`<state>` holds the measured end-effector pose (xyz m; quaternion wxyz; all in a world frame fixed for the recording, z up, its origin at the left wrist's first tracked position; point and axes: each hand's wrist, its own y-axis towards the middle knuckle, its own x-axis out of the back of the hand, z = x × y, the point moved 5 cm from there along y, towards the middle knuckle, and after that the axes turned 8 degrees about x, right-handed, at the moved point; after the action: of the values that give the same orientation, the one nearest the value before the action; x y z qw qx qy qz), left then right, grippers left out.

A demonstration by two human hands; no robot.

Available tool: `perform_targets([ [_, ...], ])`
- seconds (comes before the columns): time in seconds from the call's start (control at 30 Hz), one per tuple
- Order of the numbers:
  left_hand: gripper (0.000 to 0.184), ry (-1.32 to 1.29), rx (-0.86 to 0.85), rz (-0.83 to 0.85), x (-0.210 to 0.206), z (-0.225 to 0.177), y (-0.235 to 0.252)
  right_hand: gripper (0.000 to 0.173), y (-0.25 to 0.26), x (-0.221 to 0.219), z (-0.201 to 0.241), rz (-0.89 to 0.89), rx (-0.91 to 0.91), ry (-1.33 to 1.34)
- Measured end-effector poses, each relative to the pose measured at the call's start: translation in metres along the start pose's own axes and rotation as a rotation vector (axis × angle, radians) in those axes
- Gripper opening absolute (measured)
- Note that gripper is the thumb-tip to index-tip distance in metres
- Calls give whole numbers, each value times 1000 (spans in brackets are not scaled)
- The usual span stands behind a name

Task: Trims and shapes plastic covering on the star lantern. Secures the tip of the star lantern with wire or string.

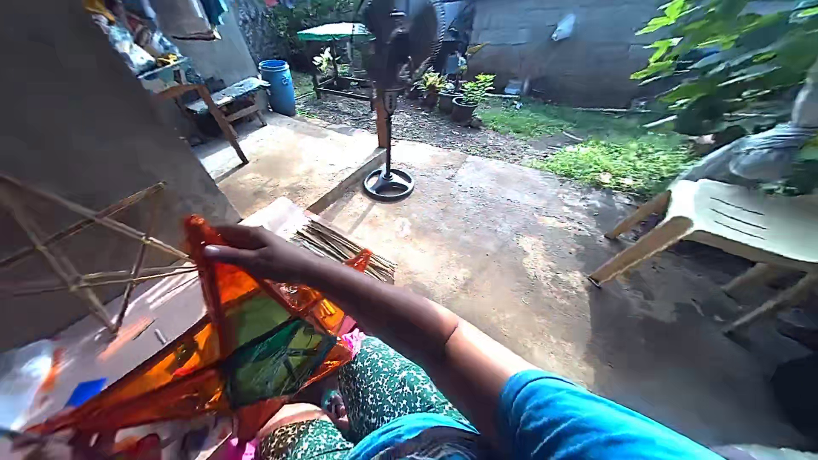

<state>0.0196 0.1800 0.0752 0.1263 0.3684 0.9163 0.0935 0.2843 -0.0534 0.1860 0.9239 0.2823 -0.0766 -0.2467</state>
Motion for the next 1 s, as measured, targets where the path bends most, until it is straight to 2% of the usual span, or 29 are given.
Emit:
perform_targets([
  [0.07,24,-20,-48,-157,-3,-4,-9,34,5,-4,-15,-10,-7,31],
  [0.13,25,-31,-43,-243,-9,-10,-13,34,10,-10,-25,-18,-9,42],
  [0.43,25,-65,1,-341,17,7,-13,27,22,-29,-50,-30,22,8],
  [0.67,23,1,99,-363,30,23,-15,27,14,-41,-68,-61,8,-25],
  [0.77,22,111,159,-401,38,24,-18,26,10,-44,-72,-64,41,-71],
  [0.83,25,256,158,-457,45,18,-23,27,5,-46,-71,-84,51,-102],
  [0.9,23,392,81,-536,44,1,-28,28,0,-47,-74,-97,51,-108],
  [1.0,21,429,-25,-548,27,-34,-29,29,-2,-51,-81,-103,68,-116],
])
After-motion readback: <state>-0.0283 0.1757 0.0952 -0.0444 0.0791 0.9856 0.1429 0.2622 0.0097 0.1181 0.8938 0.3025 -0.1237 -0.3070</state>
